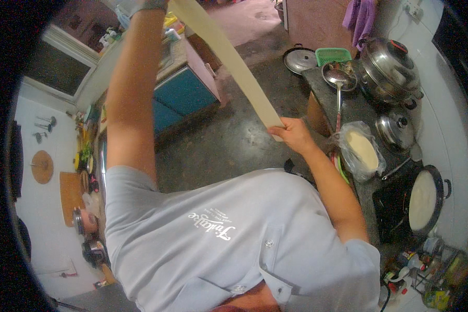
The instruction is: The person stretches and tears flat dough sheets into strips, then drops them into a pot of boiling water. The person repeats this process multiple times, handling the dough by hand and placing the strips into the pot.
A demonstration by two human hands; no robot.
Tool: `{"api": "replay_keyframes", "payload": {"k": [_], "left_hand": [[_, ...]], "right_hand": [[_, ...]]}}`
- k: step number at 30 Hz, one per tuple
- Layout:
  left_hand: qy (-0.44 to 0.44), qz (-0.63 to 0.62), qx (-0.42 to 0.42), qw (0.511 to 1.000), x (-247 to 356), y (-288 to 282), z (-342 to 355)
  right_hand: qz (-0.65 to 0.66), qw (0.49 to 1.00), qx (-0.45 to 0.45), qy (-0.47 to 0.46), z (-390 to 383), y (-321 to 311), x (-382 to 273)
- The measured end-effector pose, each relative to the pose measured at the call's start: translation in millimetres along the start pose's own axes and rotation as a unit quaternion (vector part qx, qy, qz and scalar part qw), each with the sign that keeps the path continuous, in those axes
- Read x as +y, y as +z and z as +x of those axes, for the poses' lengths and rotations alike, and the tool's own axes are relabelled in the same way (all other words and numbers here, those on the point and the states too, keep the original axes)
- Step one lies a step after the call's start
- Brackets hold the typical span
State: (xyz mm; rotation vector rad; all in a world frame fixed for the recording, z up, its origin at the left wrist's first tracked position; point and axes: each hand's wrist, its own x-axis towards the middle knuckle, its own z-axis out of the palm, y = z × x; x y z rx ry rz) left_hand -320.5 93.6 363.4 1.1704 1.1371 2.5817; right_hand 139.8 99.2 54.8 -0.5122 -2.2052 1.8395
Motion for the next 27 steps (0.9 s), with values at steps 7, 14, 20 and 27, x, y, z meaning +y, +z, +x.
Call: {"api": "replay_keyframes", "payload": {"k": [7, 14, 20, 27], "left_hand": [[-0.050, -0.028, 0.035, 0.998, 17.3, 21.1, -0.3], [-0.068, 0.029, 0.063, 0.995, 16.9, 8.4, -5.5], [-0.089, 0.066, 0.074, 0.991, 6.9, 12.5, -3.6], [-0.085, 0.077, 0.068, 0.991, 2.2, 9.5, -0.9]], "right_hand": [[0.034, 0.999, 0.006, 0.019, -16.6, 6.6, 46.5], [-0.019, 0.994, 0.049, 0.093, -35.0, 7.4, 39.8], [-0.095, 0.988, 0.080, 0.088, -43.0, -0.6, 79.6], [-0.140, 0.988, 0.058, 0.044, -48.9, -6.3, 99.0]]}}
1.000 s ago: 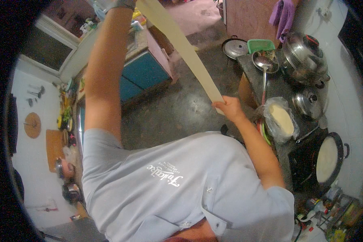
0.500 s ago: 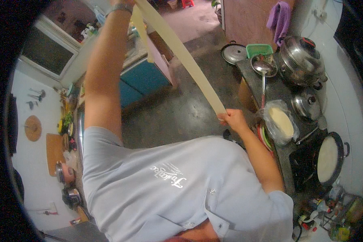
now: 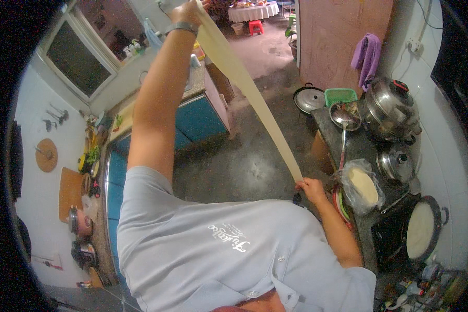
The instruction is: The person stretches and tears flat dough sheets into strips, then drops them into a pot of boiling water. The person repeats this process multiple times, handling the dough by hand and placing the strips into the pot.
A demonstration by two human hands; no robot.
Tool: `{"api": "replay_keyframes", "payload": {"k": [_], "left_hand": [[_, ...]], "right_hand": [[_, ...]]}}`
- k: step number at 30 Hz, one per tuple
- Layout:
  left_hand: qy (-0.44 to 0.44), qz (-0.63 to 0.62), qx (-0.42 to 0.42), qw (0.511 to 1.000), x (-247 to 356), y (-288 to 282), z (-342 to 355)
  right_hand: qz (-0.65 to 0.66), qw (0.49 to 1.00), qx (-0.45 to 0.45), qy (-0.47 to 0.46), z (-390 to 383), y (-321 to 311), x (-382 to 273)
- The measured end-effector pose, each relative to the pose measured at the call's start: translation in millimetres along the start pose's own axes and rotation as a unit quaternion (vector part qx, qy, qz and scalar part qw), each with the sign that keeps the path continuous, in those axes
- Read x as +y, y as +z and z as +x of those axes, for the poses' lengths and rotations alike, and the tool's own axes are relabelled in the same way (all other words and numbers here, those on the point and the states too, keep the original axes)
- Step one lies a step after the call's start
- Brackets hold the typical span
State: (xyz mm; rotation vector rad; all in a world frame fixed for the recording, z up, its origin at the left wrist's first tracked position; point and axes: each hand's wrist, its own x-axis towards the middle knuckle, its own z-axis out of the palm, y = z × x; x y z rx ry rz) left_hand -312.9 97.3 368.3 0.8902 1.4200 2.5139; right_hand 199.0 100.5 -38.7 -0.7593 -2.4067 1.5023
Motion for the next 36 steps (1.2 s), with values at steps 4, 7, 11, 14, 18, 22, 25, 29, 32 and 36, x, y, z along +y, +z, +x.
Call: {"api": "replay_keyframes", "payload": {"k": [4, 7, 11, 14, 18, 22, 25, 29, 32, 36], "left_hand": [[0.032, -0.042, -0.038, 0.998, -13.4, -0.4, 13.2], [0.000, -0.069, -0.063, 0.996, -28.4, 17.6, 0.1], [-0.059, -0.167, -0.153, 0.972, -24.7, 44.1, -58.1], [-0.101, -0.104, -0.131, 0.981, 16.5, 72.5, -124.7], [-0.131, -0.104, -0.201, 0.965, -3.8, 85.4, -152.8], [-0.203, -0.137, -0.198, 0.949, -18.6, 98.7, -197.5], [-0.247, -0.148, -0.234, 0.928, -34.6, 102.9, -218.2], [-0.305, -0.147, -0.246, 0.908, -53.0, 109.4, -235.2], [-0.325, -0.135, -0.279, 0.893, -63.2, 116.1, -244.3], [-0.335, -0.067, -0.315, 0.886, -86.4, 122.2, -254.7]], "right_hand": [[0.149, 0.989, 0.004, 0.009, -2.7, 2.1, 9.7], [0.068, 0.996, -0.020, 0.044, 4.3, 6.9, 45.3], [-0.064, 0.997, -0.042, -0.021, 20.6, -3.2, -8.2], [-0.198, 0.974, -0.084, -0.072, 53.2, -18.2, -22.5], [-0.199, 0.968, 0.037, -0.147, 97.8, -50.5, -59.3], [0.050, 0.955, 0.109, -0.272, 130.6, -90.6, -181.9], [0.121, 0.931, 0.121, -0.322, 149.6, -104.6, -232.2], [0.152, 0.955, 0.076, -0.241, 159.8, -120.4, -231.5], [0.109, 0.972, 0.077, -0.192, 151.5, -130.4, -213.2], [0.196, 0.973, -0.016, -0.120, 127.7, -137.5, -209.1]]}}
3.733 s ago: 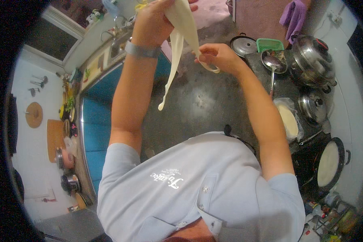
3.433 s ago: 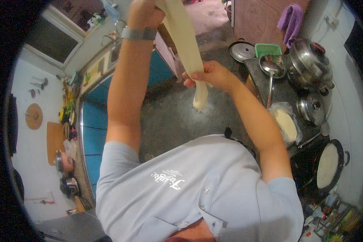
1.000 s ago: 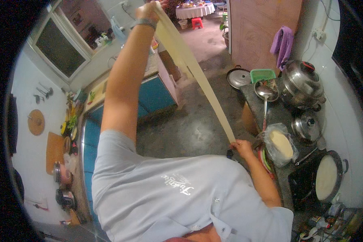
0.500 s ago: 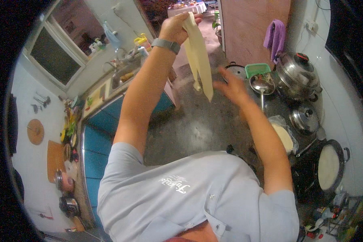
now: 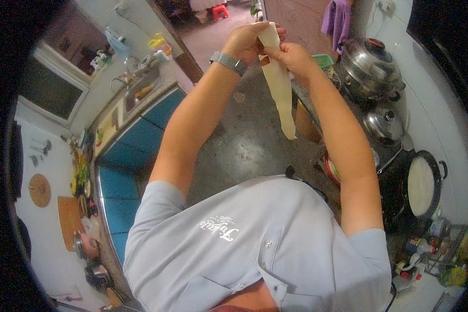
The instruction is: The person stretches and tears flat dough sheets into strips, then drops them into a pot of boiling water. The person repeats this process multiple times, handling the dough by hand and placing the strips into the pot.
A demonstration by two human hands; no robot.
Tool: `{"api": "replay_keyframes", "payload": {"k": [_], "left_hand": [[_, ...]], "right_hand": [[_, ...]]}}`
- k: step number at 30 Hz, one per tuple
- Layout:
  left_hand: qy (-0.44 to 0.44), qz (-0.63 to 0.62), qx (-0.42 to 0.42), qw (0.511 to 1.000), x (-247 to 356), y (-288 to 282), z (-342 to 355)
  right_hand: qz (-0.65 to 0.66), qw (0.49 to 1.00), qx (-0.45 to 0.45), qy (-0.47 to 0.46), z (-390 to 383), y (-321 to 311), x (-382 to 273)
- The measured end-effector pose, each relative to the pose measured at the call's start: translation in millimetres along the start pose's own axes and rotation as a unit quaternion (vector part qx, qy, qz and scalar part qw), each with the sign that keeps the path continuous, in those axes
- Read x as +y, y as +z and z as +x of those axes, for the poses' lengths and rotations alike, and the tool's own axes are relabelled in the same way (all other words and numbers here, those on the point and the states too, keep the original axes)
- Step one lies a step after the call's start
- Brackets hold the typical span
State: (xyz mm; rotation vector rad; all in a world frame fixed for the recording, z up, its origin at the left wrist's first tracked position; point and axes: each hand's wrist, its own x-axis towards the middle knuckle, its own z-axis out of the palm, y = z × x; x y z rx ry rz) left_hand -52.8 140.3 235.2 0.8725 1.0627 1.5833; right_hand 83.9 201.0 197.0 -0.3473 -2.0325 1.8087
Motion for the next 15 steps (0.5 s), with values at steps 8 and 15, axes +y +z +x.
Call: {"api": "replay_keyframes", "payload": {"k": [8, 15], "left_hand": [[0.009, -0.013, 0.018, 1.000, -33.0, 28.7, 4.9], [-0.056, -0.005, -0.013, 0.998, -49.6, 28.9, 16.3]], "right_hand": [[0.112, 0.992, 0.026, 0.055, -22.9, -20.2, 12.7], [0.041, 0.991, 0.127, 0.019, -25.3, -19.8, 23.6]]}}
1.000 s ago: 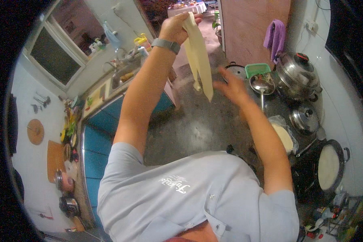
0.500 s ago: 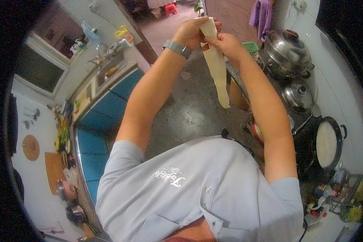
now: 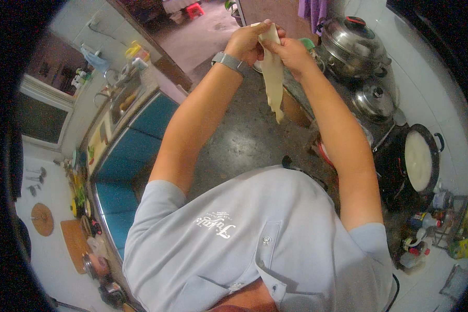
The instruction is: The person stretches and tears flat dough sheets into strips, then drops them into a pot of boiling water. The person repeats this process multiple times, handling the dough by hand and placing the strips into the pot.
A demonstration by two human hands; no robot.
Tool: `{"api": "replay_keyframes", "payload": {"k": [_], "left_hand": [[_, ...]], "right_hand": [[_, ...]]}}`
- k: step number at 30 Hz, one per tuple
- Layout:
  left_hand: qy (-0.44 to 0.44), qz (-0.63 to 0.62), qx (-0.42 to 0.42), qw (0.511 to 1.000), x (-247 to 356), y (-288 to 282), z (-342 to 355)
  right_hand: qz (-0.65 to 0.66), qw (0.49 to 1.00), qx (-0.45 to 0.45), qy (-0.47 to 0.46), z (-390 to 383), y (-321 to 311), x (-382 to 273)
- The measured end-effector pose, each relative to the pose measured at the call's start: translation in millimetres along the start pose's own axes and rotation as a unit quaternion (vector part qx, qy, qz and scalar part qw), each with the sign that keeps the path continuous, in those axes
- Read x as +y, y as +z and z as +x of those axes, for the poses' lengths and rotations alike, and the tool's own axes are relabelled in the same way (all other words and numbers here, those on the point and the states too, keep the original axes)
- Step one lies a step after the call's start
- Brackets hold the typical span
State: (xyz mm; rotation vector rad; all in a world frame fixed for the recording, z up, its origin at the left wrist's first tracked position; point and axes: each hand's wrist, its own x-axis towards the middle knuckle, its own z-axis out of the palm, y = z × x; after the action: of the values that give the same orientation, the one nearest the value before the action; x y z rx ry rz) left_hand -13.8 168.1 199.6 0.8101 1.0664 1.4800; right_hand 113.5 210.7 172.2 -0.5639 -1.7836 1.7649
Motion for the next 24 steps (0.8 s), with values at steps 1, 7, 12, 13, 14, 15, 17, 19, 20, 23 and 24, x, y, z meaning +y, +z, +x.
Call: {"api": "replay_keyframes", "payload": {"k": [1, 7, 12, 13, 14, 15, 17, 19, 20, 23, 24], "left_hand": [[0.005, 0.006, 0.001, 1.000, -2.4, 1.6, 1.6], [0.068, 0.018, 0.080, 0.994, -8.1, -8.3, 12.5], [0.049, 0.039, 0.093, 0.994, -12.6, 1.7, 12.8], [0.053, 0.050, 0.098, 0.992, -17.4, -1.0, 16.1], [0.059, 0.063, 0.102, 0.991, -20.4, -3.5, 18.2], [0.044, 0.058, 0.110, 0.991, -22.4, -13.4, 23.8], [0.012, 0.050, 0.121, 0.991, -18.5, -32.2, 32.2], [-0.017, 0.039, 0.052, 0.998, -17.8, -35.8, 32.5], [-0.037, 0.043, 0.013, 0.998, -10.9, -28.8, 26.0], [-0.063, 0.084, -0.039, 0.994, -5.8, -28.6, 13.5], [-0.069, 0.091, -0.050, 0.992, -5.5, -30.2, 12.1]], "right_hand": [[-0.034, 0.999, 0.020, -0.016, 1.3, -0.7, 2.0], [-0.400, 0.884, 0.126, -0.208, -16.5, 19.5, -11.1], [-0.358, 0.910, 0.114, -0.177, -37.5, 18.2, 3.7], [-0.340, 0.922, 0.088, -0.165, -43.7, 20.6, 3.9], [-0.321, 0.932, 0.064, -0.155, -51.5, 24.4, 2.2], [-0.328, 0.925, 0.040, -0.190, -58.2, 31.1, 1.9], [-0.341, 0.904, -0.002, -0.258, -70.6, 44.0, 1.4], [-0.217, 0.957, 0.053, -0.184, -70.4, 39.4, 3.2], [-0.135, 0.980, 0.085, -0.121, -64.1, 28.7, 8.3], [0.020, 0.990, 0.137, -0.021, -58.3, 13.9, 8.6], [0.028, 0.989, 0.144, -0.009, -55.3, 9.0, 12.6]]}}
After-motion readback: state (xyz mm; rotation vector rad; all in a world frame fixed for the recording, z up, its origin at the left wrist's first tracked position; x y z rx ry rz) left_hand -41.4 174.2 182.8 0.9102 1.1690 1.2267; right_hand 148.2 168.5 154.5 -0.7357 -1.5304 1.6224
